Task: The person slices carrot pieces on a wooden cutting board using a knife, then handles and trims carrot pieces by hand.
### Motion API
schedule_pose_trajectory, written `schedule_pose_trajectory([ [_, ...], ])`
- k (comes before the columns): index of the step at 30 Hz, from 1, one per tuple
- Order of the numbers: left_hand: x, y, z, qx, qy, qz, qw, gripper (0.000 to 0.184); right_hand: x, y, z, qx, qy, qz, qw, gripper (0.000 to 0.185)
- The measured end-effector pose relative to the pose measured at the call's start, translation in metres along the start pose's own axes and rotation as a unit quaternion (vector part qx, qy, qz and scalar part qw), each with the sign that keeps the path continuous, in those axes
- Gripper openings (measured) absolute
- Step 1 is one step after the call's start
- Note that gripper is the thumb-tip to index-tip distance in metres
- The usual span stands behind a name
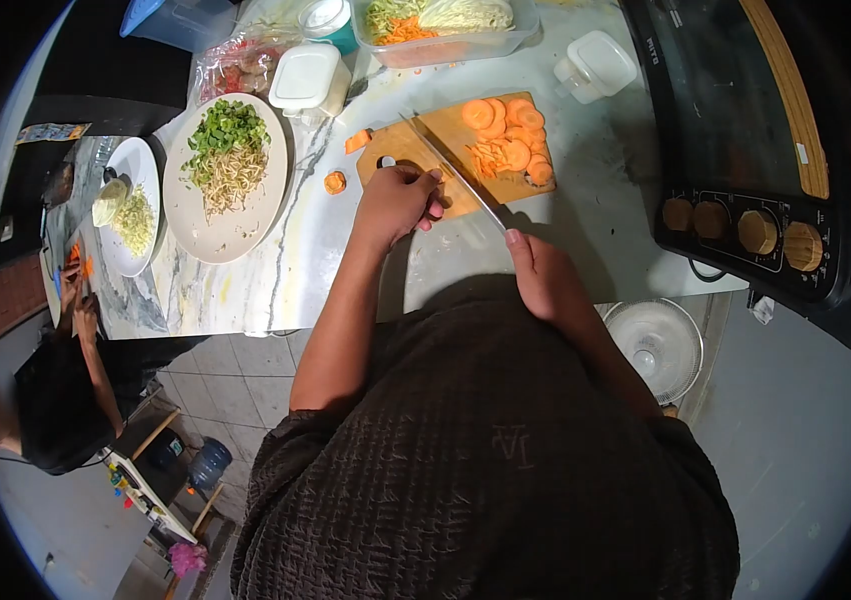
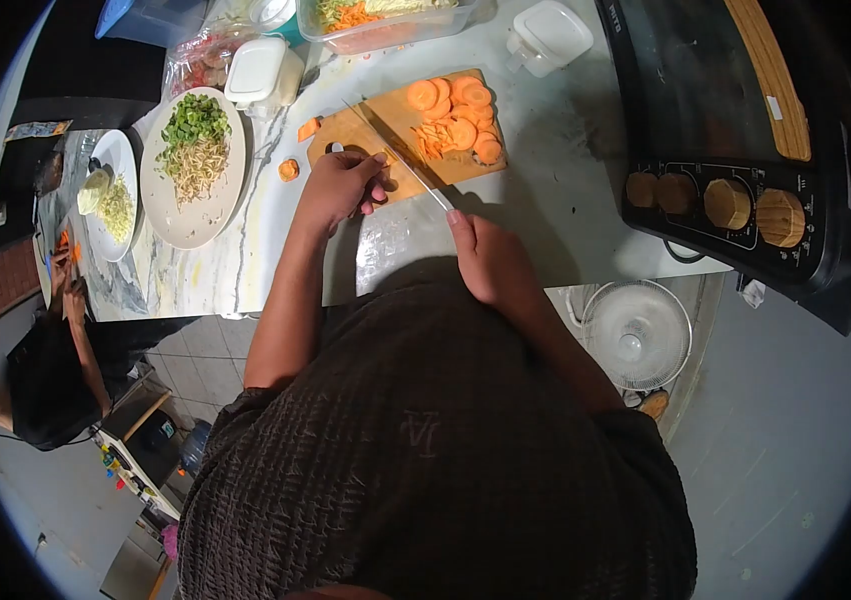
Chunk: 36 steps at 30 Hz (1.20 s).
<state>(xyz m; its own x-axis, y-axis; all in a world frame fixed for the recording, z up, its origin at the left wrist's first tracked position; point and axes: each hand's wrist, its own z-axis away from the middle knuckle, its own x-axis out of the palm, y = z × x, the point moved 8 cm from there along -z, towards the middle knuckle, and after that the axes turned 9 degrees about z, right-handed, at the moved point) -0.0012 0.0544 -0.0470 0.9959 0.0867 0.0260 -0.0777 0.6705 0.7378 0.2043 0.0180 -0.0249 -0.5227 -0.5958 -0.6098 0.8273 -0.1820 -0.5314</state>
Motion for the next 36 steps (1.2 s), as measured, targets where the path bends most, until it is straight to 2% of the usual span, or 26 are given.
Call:
schedule_pose_trajectory([
  [2, -0.001, -0.001, 0.000, -0.018, 0.008, 0.000, 1.000, 0.029, -0.004, -0.006, -0.001, -0.032, 0.029, -0.014, 0.999, 0.049],
  [8, -0.001, 0.003, 0.003, -0.018, 0.009, -0.001, 1.000, 0.029, -0.005, -0.007, -0.004, -0.006, 0.010, 0.013, 1.000, 0.054],
  [20, 0.001, 0.002, 0.002, -0.020, 0.002, 0.010, 1.000, 0.031, -0.003, -0.012, -0.006, -0.008, 0.018, 0.076, 0.997, 0.054],
  [27, 0.002, 0.002, 0.003, -0.001, 0.005, -0.006, 1.000, 0.032, 0.001, -0.018, -0.011, -0.020, 0.007, 0.066, 0.998, 0.052],
  [36, 0.000, -0.001, 0.001, 0.010, 0.003, -0.012, 1.000, 0.032, -0.004, -0.010, -0.009, -0.014, 0.059, 0.072, 0.996, 0.054],
])
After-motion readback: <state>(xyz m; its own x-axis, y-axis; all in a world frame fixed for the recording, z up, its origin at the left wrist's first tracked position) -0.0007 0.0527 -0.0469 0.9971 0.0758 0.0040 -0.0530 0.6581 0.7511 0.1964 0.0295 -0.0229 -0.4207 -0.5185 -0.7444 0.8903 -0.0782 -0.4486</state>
